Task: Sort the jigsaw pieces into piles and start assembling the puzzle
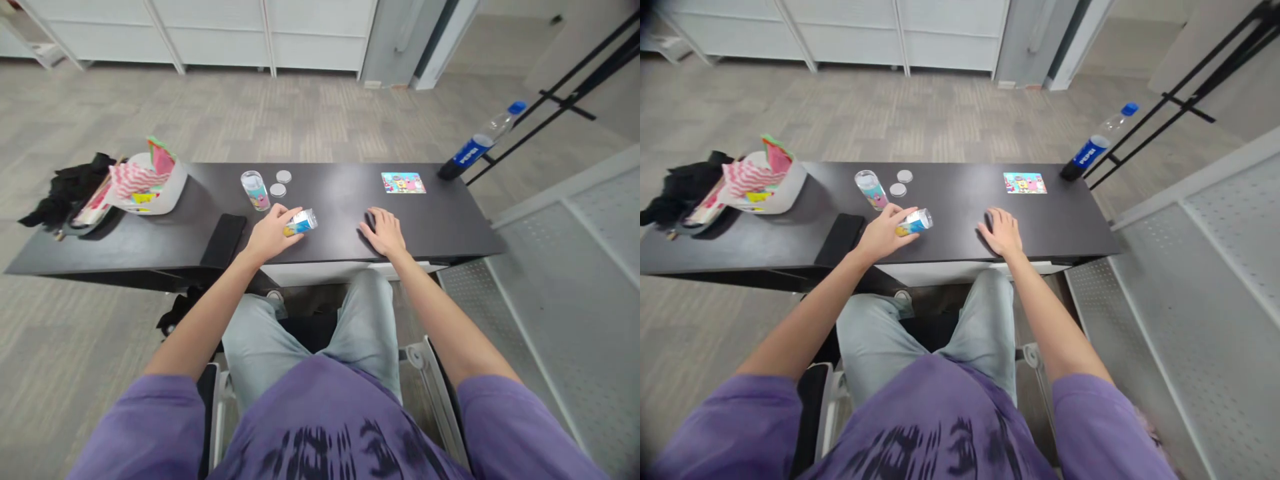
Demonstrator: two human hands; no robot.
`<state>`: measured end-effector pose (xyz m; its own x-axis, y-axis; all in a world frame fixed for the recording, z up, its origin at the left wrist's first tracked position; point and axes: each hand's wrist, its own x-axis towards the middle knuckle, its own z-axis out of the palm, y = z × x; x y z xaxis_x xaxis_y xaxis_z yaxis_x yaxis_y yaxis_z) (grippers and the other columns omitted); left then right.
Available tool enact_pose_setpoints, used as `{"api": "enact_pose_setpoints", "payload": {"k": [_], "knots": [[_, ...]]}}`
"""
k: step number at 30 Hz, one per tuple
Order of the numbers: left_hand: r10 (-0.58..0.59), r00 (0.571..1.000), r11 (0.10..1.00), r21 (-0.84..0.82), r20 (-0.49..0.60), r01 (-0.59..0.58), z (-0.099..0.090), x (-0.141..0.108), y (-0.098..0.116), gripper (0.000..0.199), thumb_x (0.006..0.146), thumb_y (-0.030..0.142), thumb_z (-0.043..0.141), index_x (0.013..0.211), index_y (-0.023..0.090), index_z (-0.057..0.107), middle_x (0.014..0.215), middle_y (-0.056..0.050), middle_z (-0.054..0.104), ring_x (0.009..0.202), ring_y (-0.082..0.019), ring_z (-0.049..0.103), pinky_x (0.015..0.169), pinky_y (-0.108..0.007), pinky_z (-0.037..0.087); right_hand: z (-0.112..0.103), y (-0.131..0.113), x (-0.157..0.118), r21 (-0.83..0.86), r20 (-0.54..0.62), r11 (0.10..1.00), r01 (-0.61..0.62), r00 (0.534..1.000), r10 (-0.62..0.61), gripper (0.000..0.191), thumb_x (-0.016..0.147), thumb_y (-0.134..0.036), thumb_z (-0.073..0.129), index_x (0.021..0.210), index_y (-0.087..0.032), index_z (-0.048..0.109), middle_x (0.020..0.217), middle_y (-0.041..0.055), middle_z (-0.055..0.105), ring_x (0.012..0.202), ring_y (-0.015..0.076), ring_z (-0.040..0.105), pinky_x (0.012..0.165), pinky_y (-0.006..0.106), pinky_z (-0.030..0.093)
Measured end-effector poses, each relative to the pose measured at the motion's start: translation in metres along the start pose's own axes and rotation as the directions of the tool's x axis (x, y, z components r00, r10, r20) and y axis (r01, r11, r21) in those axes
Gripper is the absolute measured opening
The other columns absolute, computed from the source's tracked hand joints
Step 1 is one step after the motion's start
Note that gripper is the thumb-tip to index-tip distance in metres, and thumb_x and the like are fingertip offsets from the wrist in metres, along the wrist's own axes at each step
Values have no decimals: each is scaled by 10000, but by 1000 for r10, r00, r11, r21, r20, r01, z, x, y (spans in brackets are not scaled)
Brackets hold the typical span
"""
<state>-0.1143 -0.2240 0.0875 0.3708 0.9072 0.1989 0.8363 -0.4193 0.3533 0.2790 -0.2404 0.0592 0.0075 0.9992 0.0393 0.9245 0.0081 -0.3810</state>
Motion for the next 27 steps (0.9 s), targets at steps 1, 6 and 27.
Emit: {"api": "enact_pose_setpoints", "payload": {"k": [1, 6, 27], "knots": [[-4, 999, 999, 36, 45, 2, 1, 9, 5, 727, 1067, 396, 995, 1766, 398, 794, 1523, -69, 778, 1215, -313, 877, 1003, -390, 729, 1, 1, 1, -1, 0, 1000, -2, 1000, 2, 707, 1202, -593, 534, 1829, -321, 717, 1960, 162, 672, 1820, 494, 579, 1516, 746, 460], [18, 983, 980, 192, 184, -54, -9, 53, 24, 616, 1070, 288, 978, 1673, 318, 860, 1575, -135, 793, 1431, -416, 831, 1130, -481, 682, 5, 6, 2, 7, 12, 1000, 1, 1000, -2, 752, 1267, -566, 514, 1886, -161, 651, 1991, 216, 633, 1819, 468, 555, 1541, 638, 415], [301, 950, 935, 173, 84, -311, -16, 123, 21, 158, 1089, 183, 883, 946, 247, 863, 1170, -89, 765, 1471, -410, 778, 1454, -654, 444, 2, 3, 2, 54, 7, 998, 34, 999, -35, 674, 1228, -488, 636, 1813, -165, 720, 1967, 247, 642, 1809, 544, 569, 1518, 757, 442]]}}
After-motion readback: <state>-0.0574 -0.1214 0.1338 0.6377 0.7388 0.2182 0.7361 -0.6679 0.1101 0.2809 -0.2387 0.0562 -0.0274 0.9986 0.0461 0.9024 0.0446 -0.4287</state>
